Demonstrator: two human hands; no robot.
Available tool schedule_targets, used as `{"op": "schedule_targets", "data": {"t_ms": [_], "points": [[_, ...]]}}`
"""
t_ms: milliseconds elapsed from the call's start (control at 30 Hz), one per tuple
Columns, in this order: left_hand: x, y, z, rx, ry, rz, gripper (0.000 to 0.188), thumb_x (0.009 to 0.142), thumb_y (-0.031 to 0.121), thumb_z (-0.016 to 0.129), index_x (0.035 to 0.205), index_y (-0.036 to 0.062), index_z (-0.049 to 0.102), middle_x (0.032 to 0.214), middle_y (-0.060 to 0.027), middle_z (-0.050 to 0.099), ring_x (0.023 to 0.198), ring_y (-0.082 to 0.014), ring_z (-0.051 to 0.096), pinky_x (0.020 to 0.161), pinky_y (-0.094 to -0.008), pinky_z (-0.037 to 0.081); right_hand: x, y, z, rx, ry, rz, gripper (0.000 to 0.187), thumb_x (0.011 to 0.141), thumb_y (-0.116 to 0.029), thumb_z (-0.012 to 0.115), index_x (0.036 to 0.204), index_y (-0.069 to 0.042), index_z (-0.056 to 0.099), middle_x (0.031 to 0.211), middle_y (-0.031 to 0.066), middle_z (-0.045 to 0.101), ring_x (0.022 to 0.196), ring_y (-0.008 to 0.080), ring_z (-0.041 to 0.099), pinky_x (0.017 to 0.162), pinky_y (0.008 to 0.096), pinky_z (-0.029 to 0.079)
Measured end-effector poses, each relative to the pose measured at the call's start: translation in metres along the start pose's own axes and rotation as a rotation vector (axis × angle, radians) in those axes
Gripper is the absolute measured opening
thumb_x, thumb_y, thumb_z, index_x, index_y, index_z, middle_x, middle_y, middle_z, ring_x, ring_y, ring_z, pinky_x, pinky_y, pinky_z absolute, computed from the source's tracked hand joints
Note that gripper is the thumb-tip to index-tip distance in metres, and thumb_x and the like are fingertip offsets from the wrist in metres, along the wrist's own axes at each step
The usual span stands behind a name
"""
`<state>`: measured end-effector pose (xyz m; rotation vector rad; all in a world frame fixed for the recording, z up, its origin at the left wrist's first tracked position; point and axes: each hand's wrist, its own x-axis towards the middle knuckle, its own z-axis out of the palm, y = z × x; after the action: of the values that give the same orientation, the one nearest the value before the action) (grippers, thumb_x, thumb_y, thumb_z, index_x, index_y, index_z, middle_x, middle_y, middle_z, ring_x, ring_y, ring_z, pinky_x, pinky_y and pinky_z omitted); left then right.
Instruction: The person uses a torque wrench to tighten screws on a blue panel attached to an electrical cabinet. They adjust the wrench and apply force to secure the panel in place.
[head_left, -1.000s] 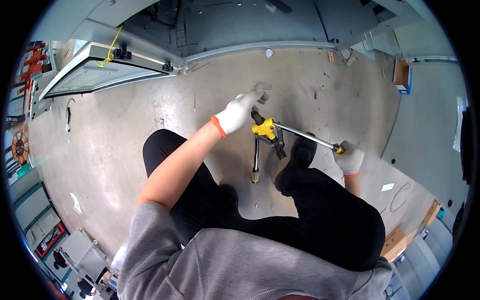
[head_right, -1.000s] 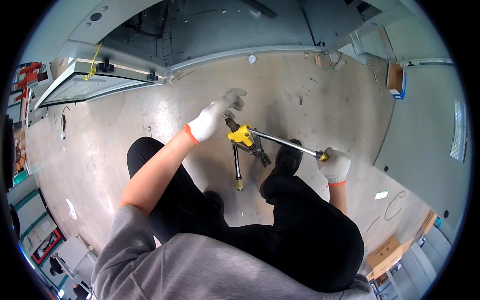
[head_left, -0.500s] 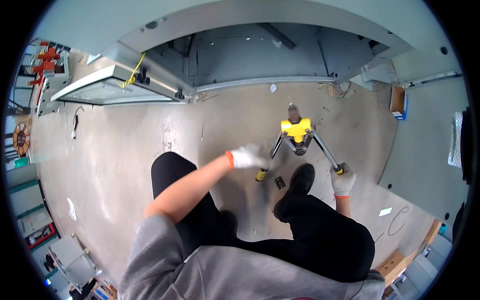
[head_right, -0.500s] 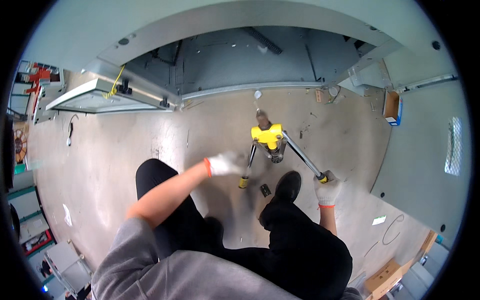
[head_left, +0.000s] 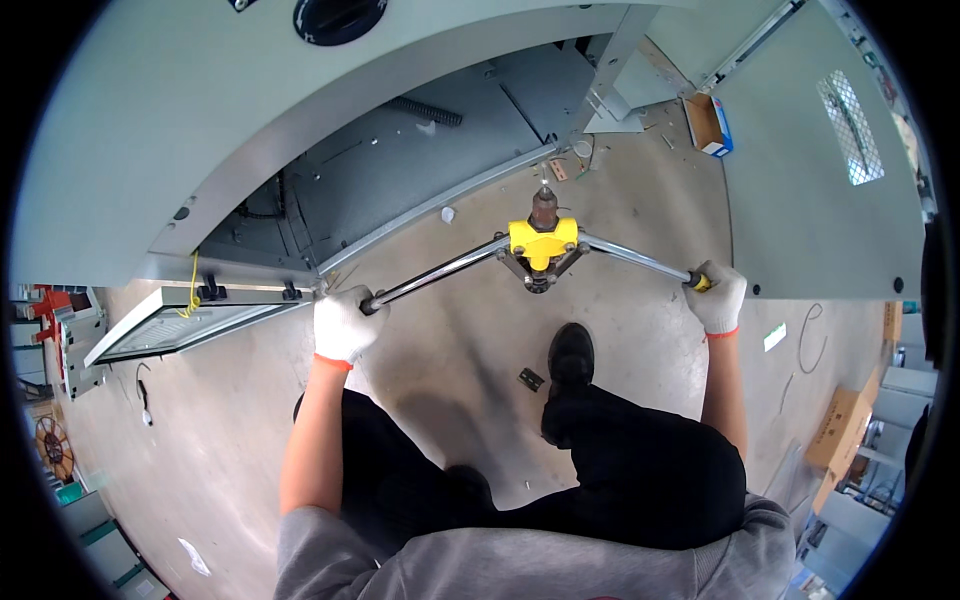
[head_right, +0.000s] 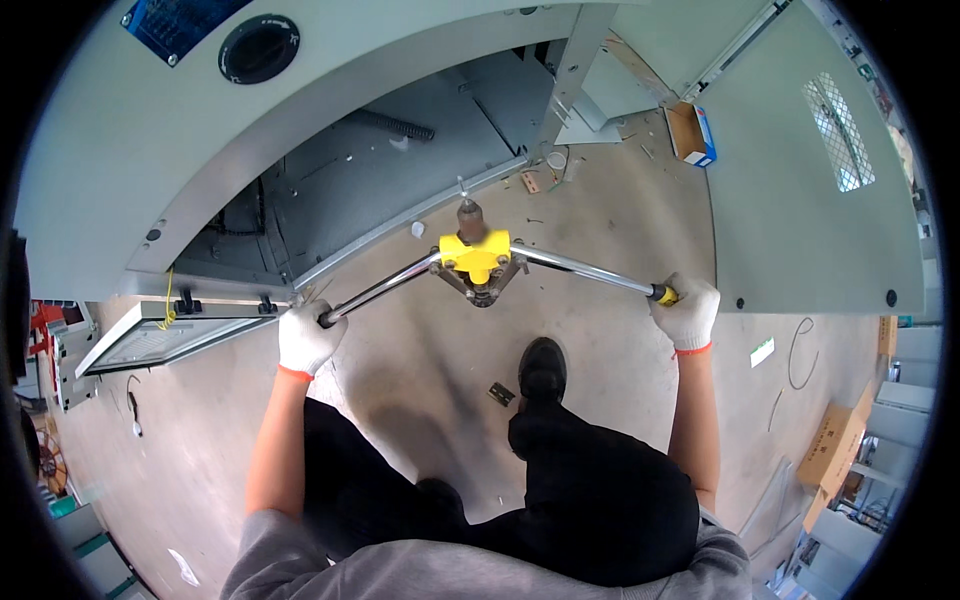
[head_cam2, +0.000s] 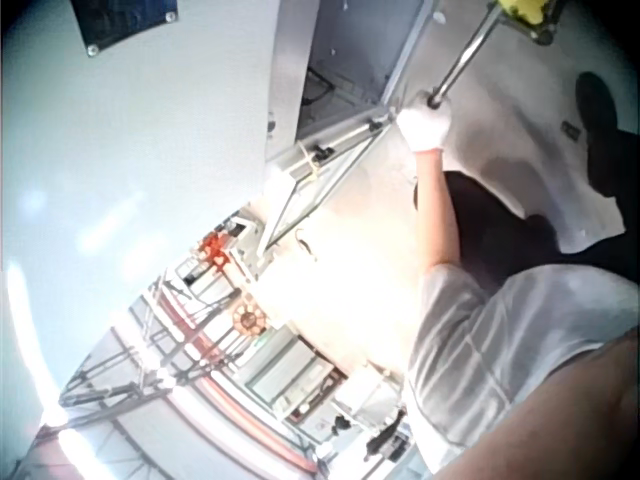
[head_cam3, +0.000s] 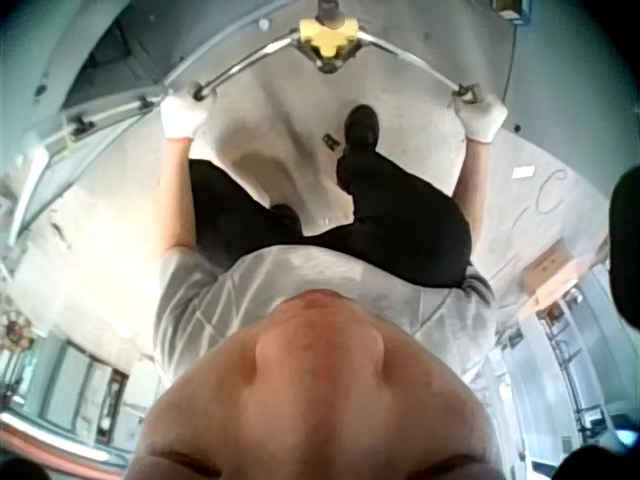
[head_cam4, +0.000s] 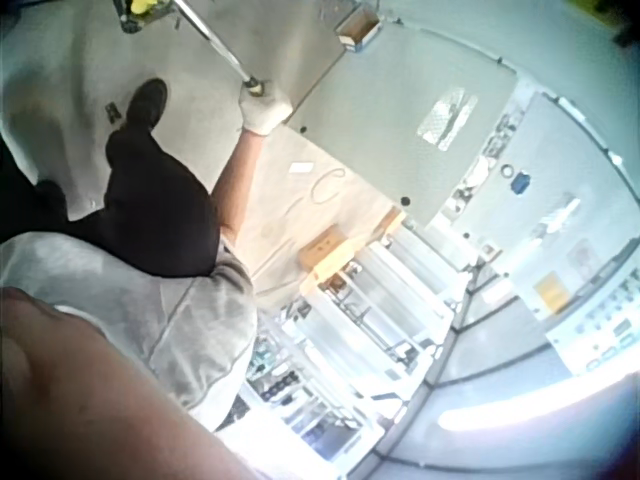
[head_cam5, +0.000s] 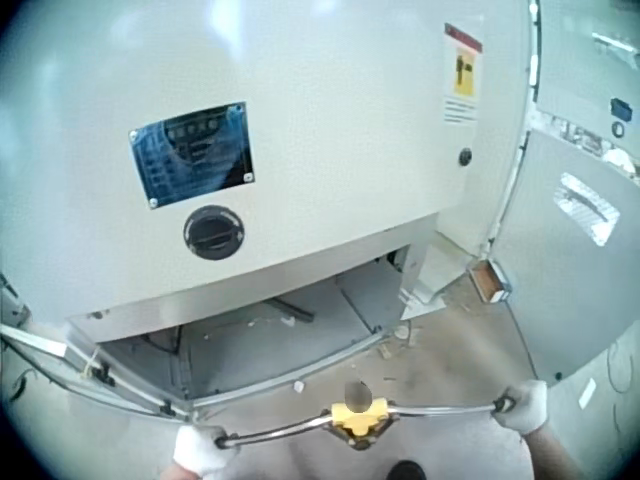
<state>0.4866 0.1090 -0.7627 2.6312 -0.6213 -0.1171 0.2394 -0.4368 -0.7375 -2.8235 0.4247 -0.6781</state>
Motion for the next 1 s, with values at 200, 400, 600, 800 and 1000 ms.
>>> {"op": "schedule_targets", "data": {"t_ms": [200,400,600,800,1000], "points": [[-0.015,0.014,0.001,-0.294,-0.336,-0.189,0.026,0.089,0.031,0.076,0.097,0.0056,0.077,0.083,-0.0235,0.074,0.079,-0.0415,0.074,0.071,-0.0466,0.057,-0.007,-0.016,0.003,0.245,0.014,0.350,0.021,0.067,-0.007,0.085,0.073,-0.002,0.065,0.061,0.0136,0.056,0.054,0.0232,0.051,0.056,0.0356,0.046],[-0.037,0.070,0.012,-0.540,-0.364,-0.303,0.024,0.092,0.023,0.078,0.093,-0.0001,0.074,0.069,-0.0082,0.064,0.067,-0.0139,0.058,0.065,-0.0369,0.051,-0.011,-0.061,0.014,0.420,0.063,0.460,0.025,0.077,-0.007,0.077,0.069,0.000,0.054,0.059,0.0071,0.043,0.059,0.0126,0.038,0.053,0.0337,0.036],[-0.038,0.084,-0.038,-0.618,-0.276,-0.234,0.027,0.092,0.026,0.077,0.087,-0.0007,0.072,0.063,-0.0101,0.060,0.059,-0.0170,0.055,0.061,-0.0372,0.048,0.013,-0.076,-0.012,0.430,0.093,0.436,0.029,0.082,-0.010,0.076,0.069,0.001,0.052,0.060,0.0037,0.039,0.061,0.0095,0.036,0.053,0.0334,0.035],[-0.055,0.089,-0.084,-0.583,-0.031,-0.254,0.031,0.091,0.023,0.077,0.074,-0.0001,0.065,0.057,-0.0059,0.056,0.054,-0.0132,0.053,0.054,-0.0361,0.045,0.072,-0.149,-0.089,0.534,-0.026,0.471,0.022,0.083,-0.012,0.074,0.076,0.002,0.059,0.059,0.0005,0.042,0.057,0.0074,0.038,0.051,0.0319,0.033],[-0.078,0.083,-0.084,-0.699,0.074,-0.346,0.030,0.089,0.016,0.078,0.070,-0.0007,0.063,0.056,-0.0035,0.055,0.052,-0.0094,0.050,0.051,-0.0332,0.042,0.102,-0.165,-0.104,0.524,-0.036,0.320,0.016,0.087,-0.011,0.063,0.080,0.004,0.060,0.060,0.0019,0.039,0.055,0.0088,0.037,0.050,0.0310,0.032]]}}
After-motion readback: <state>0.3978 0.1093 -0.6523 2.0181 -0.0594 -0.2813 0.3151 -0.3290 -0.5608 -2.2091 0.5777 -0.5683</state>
